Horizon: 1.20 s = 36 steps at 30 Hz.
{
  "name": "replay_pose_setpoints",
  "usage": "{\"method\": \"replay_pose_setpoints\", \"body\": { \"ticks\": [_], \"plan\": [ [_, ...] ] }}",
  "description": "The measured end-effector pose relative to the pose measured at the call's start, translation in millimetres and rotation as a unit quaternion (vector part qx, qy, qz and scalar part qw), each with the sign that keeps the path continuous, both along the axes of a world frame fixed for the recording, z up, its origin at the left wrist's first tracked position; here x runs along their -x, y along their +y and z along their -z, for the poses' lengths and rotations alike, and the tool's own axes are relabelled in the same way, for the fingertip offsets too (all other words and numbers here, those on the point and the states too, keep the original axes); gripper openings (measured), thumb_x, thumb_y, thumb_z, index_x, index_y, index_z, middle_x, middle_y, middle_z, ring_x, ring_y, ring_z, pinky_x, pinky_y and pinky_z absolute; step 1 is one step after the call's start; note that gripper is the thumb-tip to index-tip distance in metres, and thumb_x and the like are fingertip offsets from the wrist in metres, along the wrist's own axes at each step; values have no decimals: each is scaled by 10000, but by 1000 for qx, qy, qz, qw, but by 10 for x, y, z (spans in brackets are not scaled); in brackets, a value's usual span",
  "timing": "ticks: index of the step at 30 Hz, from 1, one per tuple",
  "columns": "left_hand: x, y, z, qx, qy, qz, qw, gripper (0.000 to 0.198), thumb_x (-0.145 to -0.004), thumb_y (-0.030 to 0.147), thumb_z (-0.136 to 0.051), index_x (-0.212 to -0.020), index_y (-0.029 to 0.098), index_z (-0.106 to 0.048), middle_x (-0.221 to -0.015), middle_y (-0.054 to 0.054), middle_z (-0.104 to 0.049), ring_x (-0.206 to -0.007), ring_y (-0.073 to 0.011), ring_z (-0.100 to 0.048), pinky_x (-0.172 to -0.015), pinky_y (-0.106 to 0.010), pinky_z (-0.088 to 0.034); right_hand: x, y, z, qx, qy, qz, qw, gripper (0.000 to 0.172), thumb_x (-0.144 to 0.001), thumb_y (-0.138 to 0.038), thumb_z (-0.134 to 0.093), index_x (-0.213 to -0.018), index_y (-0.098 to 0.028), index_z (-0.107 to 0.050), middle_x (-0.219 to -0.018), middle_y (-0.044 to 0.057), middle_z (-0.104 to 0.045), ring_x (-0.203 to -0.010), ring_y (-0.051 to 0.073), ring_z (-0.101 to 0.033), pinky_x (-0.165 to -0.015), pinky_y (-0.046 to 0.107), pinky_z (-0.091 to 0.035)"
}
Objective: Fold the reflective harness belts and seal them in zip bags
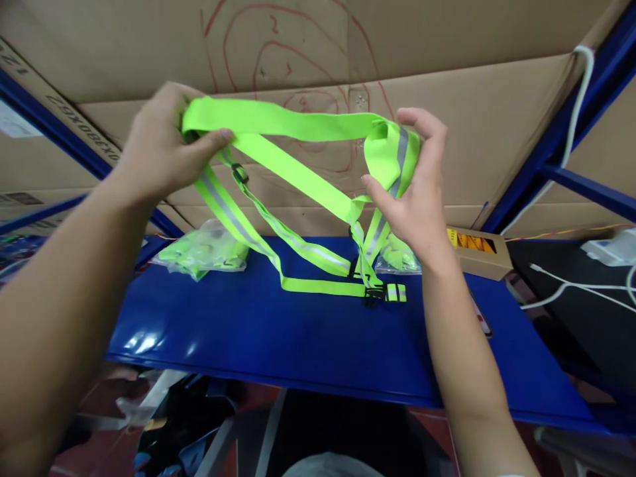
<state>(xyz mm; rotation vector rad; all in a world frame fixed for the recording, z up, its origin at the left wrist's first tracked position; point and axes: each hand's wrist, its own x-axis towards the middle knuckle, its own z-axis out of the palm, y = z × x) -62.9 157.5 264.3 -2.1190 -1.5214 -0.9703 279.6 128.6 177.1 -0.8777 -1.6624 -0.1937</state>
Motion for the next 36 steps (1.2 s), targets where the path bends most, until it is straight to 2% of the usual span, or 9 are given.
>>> {"method": "replay_pose_setpoints", "body": {
  "ticks": [8,13,18,21,24,28,31,33,36],
  "plan": [
    [341,430,960,143,7,-85,986,550,-959,510,-559,-1364,139,-583,-1219,-139,-691,-1115,-331,-667,-977,-437,-507,371,-124,74,98,-67,-197,973,633,-894,-354,-698,-1443,-265,-398,-1499,85,-477,-1461,295,-415,-1248,458,-317],
    [582,430,1489,187,35,-137,972,570,-978,494,-448,-1454,186,-499,-1340,-155,-628,-1170,-342,-644,-1003,-444,-495,697,-184,250,174,-122,-364,907,636,-898,-298,-722,-1459,-249,-428,-1536,70,-478,-1455,272,-426,-1223,427,-342],
    [731,391,1798,215,59,-168,960,531,-955,447,-472,-1421,202,-546,-1367,-169,-573,-1284,-348,-566,-1053,-435,-470,801,-149,389,279,-169,-453,830,638,-960,-295,-663,-1537,-270,-392,-1434,67,-608,-1353,223,-560,-1116,373,-454],
    [772,428,1887,238,60,-188,951,539,-963,469,-465,-1405,174,-556,-1376,-191,-562,-1288,-367,-560,-1054,-467,-469,692,-23,418,322,-202,-386,840,449,-1029,-301,-544,-1473,-249,-506,-1364,77,-673,-1255,205,-637,-1052,354,-497],
    [725,447,1880,266,62,-193,942,515,-926,431,-549,-1355,148,-594,-1352,-219,-587,-1274,-408,-568,-1045,-532,-467,556,178,496,378,-276,-195,862,386,-1058,-215,-440,-1413,-209,-589,-1409,90,-657,-1284,215,-619,-1096,345,-457],
    [302,215,1780,256,69,-159,951,487,-884,261,-573,-1350,121,-594,-1356,-266,-585,-1319,-477,-512,-1035,-676,-420,493,453,763,497,-354,-55,790,408,-1011,-110,-495,-1397,-160,-619,-1208,139,-741,-1082,239,-718,-982,331,-521],
    [-350,-234,1820,212,88,-36,973,477,-924,100,-409,-1355,203,-585,-1365,-165,-606,-1335,-318,-543,-1111,-530,-434,534,580,994,568,-377,-23,731,344,-1000,-225,-633,-1336,-152,-629,-1104,111,-732,-924,208,-728,-842,346,-590],
    [-852,-574,1958,211,123,157,957,362,-936,125,-437,-1197,225,-666,-1177,-132,-686,-1140,-286,-658,-1021,-477,-514,571,620,1107,594,-387,-1,705,352,-996,-338,-668,-1292,-152,-628,-1191,103,-686,-983,212,-702,-849,391,-605],
    [-1463,-913,2259,217,148,234,936,200,-950,286,-563,-1084,318,-708,-1059,-103,-708,-1039,-280,-697,-933,-443,-563,606,637,1194,603,-392,22,694,388,-991,-372,-673,-1304,-151,-615,-1293,120,-636,-1091,243,-668,-912,438,-590]
  ]
}}
